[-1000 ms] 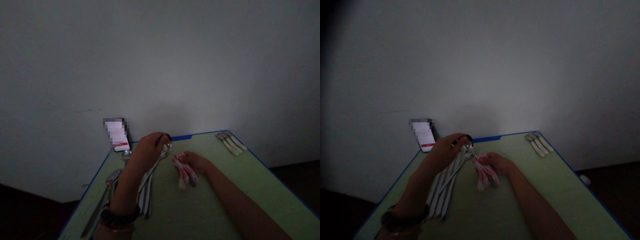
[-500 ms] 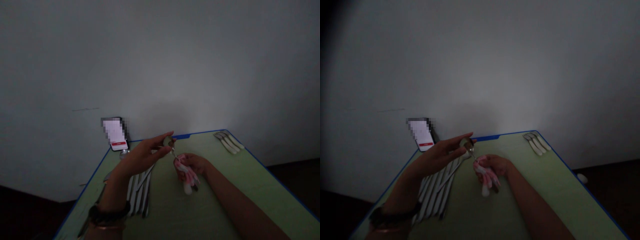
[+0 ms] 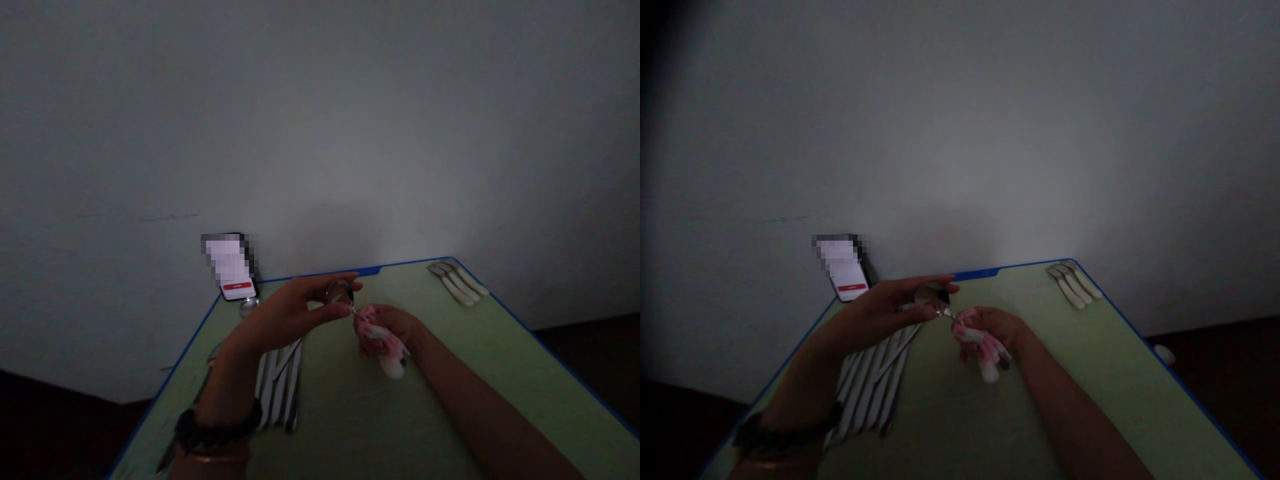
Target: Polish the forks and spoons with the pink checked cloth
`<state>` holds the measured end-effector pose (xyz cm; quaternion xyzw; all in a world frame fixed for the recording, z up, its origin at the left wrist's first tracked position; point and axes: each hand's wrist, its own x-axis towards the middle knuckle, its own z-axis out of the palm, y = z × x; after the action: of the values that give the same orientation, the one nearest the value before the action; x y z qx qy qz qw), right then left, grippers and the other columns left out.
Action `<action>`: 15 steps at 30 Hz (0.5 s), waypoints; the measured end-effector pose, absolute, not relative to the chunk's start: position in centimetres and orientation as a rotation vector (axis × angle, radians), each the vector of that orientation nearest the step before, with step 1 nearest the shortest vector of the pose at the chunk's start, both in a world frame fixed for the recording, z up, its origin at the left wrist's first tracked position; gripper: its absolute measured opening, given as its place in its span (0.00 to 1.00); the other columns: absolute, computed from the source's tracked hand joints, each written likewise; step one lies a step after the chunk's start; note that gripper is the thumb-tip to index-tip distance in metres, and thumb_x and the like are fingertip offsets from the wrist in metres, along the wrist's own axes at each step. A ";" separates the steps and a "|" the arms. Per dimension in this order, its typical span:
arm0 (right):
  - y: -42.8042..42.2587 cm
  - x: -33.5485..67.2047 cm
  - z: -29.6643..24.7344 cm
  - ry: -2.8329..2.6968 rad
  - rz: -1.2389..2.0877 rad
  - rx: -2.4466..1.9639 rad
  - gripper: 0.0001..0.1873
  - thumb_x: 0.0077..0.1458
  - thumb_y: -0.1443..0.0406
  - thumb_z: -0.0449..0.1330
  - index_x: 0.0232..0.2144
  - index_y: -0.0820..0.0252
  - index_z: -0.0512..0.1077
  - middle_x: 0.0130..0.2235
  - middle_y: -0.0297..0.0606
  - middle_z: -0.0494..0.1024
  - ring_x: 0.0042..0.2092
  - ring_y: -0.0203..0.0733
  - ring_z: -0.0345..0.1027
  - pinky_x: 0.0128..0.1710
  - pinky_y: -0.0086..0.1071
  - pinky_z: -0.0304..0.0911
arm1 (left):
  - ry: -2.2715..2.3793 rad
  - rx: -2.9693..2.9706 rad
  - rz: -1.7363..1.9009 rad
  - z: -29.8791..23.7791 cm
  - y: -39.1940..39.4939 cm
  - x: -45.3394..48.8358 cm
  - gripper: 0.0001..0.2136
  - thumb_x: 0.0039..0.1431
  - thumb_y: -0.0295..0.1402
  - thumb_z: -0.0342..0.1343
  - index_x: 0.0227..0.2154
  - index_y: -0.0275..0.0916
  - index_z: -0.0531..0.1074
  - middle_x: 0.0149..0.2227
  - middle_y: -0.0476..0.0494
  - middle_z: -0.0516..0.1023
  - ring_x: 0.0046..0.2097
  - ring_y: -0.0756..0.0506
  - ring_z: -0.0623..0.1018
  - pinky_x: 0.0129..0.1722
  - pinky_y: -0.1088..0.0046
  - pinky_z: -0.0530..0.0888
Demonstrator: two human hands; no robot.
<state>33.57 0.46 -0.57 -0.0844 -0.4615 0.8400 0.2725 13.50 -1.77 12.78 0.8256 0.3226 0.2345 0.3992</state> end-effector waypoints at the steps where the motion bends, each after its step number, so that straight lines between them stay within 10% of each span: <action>1: 0.5 33.7 -0.5 -1.227 2.258 -0.197 0.19 0.45 0.53 0.62 0.26 0.62 0.64 0.17 0.26 0.65 0.17 0.30 0.58 0.29 0.33 0.65 | 0.806 2.086 0.603 12.8 -1.8 13.5 0.22 0.57 0.35 0.54 0.55 0.44 0.63 0.51 0.44 0.73 0.47 0.46 0.74 0.49 0.68 0.69; 15: 0.4 33.6 -0.8 -1.235 2.279 -0.131 0.18 0.46 0.54 0.62 0.29 0.62 0.65 0.19 0.30 0.69 0.20 0.33 0.64 0.30 0.35 0.64 | 0.652 1.906 0.793 11.8 -1.1 14.0 0.19 0.57 0.31 0.56 0.51 0.40 0.65 0.49 0.40 0.73 0.47 0.45 0.74 0.46 0.68 0.72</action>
<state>33.61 0.42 -0.85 -0.0485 -0.4581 0.8455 0.2699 13.96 -1.05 11.75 0.7776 0.2659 0.3233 0.4692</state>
